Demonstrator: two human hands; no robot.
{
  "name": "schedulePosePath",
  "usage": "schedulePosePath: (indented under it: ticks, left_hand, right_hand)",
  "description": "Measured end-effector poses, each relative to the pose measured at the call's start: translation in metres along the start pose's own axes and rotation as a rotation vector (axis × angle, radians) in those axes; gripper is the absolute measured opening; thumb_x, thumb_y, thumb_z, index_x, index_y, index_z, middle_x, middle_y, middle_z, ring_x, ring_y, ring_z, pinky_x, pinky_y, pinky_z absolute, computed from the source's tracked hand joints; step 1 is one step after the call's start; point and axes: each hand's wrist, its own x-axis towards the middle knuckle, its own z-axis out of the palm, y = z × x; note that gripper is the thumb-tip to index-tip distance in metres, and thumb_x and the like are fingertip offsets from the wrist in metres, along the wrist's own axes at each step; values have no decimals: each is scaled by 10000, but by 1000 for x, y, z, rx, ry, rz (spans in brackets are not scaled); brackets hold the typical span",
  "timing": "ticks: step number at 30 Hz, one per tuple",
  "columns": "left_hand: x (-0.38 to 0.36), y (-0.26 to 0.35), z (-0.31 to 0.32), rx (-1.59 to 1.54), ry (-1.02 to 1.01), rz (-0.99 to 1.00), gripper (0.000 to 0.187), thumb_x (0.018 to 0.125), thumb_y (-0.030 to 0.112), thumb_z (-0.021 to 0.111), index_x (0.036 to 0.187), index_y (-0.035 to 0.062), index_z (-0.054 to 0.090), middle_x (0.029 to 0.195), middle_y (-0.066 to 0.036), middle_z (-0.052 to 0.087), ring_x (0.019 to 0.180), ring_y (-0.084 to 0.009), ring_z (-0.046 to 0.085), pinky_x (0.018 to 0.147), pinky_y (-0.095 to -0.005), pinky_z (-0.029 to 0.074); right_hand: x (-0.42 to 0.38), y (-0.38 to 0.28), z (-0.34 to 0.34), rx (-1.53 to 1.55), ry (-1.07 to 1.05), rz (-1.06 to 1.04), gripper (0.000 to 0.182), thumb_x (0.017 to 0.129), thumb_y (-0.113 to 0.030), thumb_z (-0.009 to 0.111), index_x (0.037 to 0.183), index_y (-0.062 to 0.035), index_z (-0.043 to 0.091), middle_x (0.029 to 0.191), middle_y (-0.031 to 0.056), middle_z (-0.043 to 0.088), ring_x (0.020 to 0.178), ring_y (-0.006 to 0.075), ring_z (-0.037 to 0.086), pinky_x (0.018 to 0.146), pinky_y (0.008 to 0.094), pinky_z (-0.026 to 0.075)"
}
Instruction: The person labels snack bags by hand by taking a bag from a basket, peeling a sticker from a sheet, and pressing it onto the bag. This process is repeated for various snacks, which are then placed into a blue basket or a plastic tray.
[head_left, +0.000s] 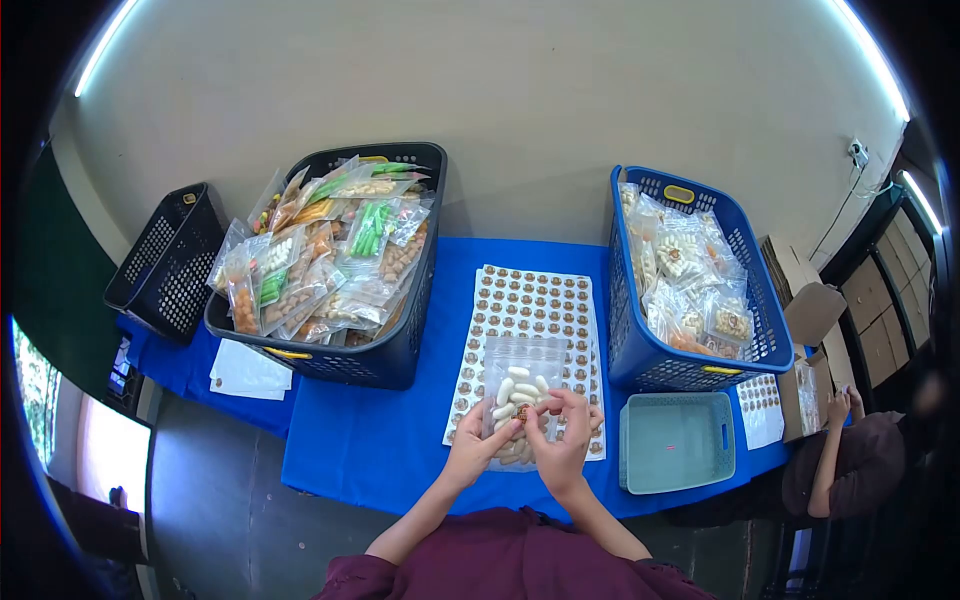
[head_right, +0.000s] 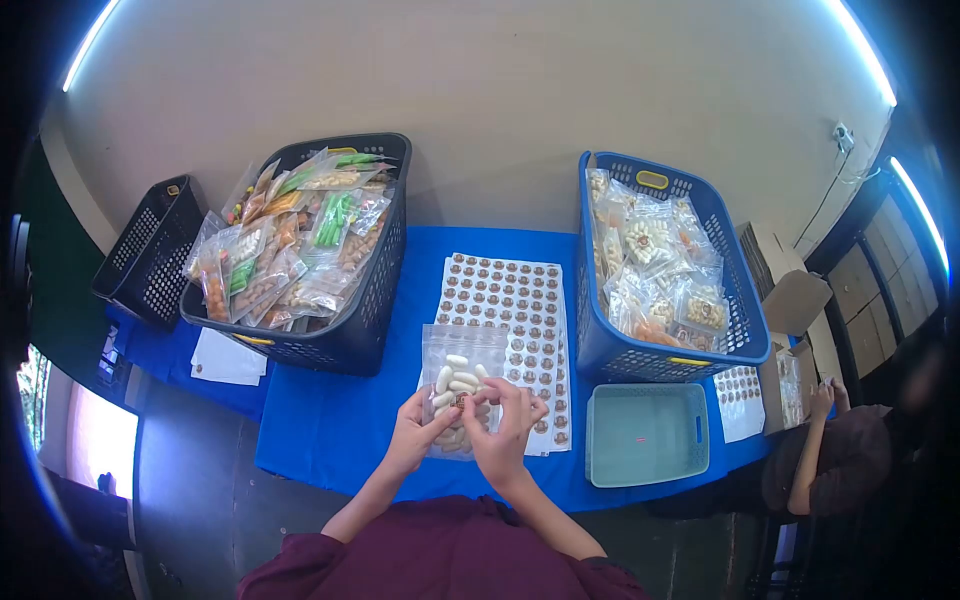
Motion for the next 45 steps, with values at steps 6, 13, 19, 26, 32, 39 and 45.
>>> schedulePosePath:
  ticks: [6, 13, 19, 26, 32, 39, 45]
  left_hand:
    - [-3, 9, 4, -52, 47, -26, 356, 841, 43, 555, 1168, 2, 422, 1040, -68, 563, 926, -111, 564, 781, -233, 472]
    - [-6, 5, 7, -36, -57, -10, 385, 848, 37, 540, 1196, -6, 382, 1092, -78, 530, 963, -107, 538, 803, -253, 466]
    - [-9, 7, 4, -12, -87, -8, 398, 842, 34, 547, 1196, -13, 372, 1092, -87, 529, 971, -119, 535, 807, -256, 465]
    - [-10, 1, 8, 10, -22, -24, 367, 852, 64, 544, 1176, -20, 393, 1069, -92, 541, 937, -113, 550, 791, -247, 466]
    - [-8, -2, 15, 28, -38, -27, 346, 865, 96, 536, 1166, -24, 411, 1039, -79, 553, 917, -100, 553, 765, -230, 469]
    - [-10, 0, 10, 22, -56, -91, 372, 861, 95, 541, 1179, -28, 395, 1046, -78, 550, 922, -107, 551, 797, -246, 459]
    - [-3, 2, 10, 38, 38, 12, 300, 860, 88, 539, 1121, -13, 431, 1043, -84, 549, 947, -114, 541, 809, -253, 458]
  right_hand:
    - [13, 18, 4, 654, -51, 336, 612, 665, -101, 730, 1154, -23, 370, 1048, 62, 461, 871, 121, 457, 789, 291, 379]
    - [13, 10, 1, 831, -288, 459, 250, 767, -99, 663, 968, 9, 561, 890, 57, 604, 799, 98, 572, 718, 229, 459]
    - [7, 11, 2, 817, -244, 452, 196, 807, -139, 624, 913, 19, 578, 852, 54, 608, 781, 91, 565, 681, 231, 463]
    - [6, 15, -4, 778, -284, 435, 224, 800, -116, 631, 969, 19, 574, 872, 52, 616, 785, 86, 572, 693, 219, 462]
    - [-8, 18, -5, 772, -198, 400, 222, 806, -119, 626, 971, 21, 574, 892, 55, 614, 815, 86, 564, 719, 225, 456]
    - [-11, 38, -5, 883, -231, 580, 188, 818, -123, 615, 949, 5, 570, 842, 26, 594, 771, 67, 544, 690, 205, 441]
    - [-9, 33, -15, 788, -407, 505, 220, 772, -56, 644, 965, -6, 550, 859, 25, 583, 784, 61, 540, 689, 209, 440]
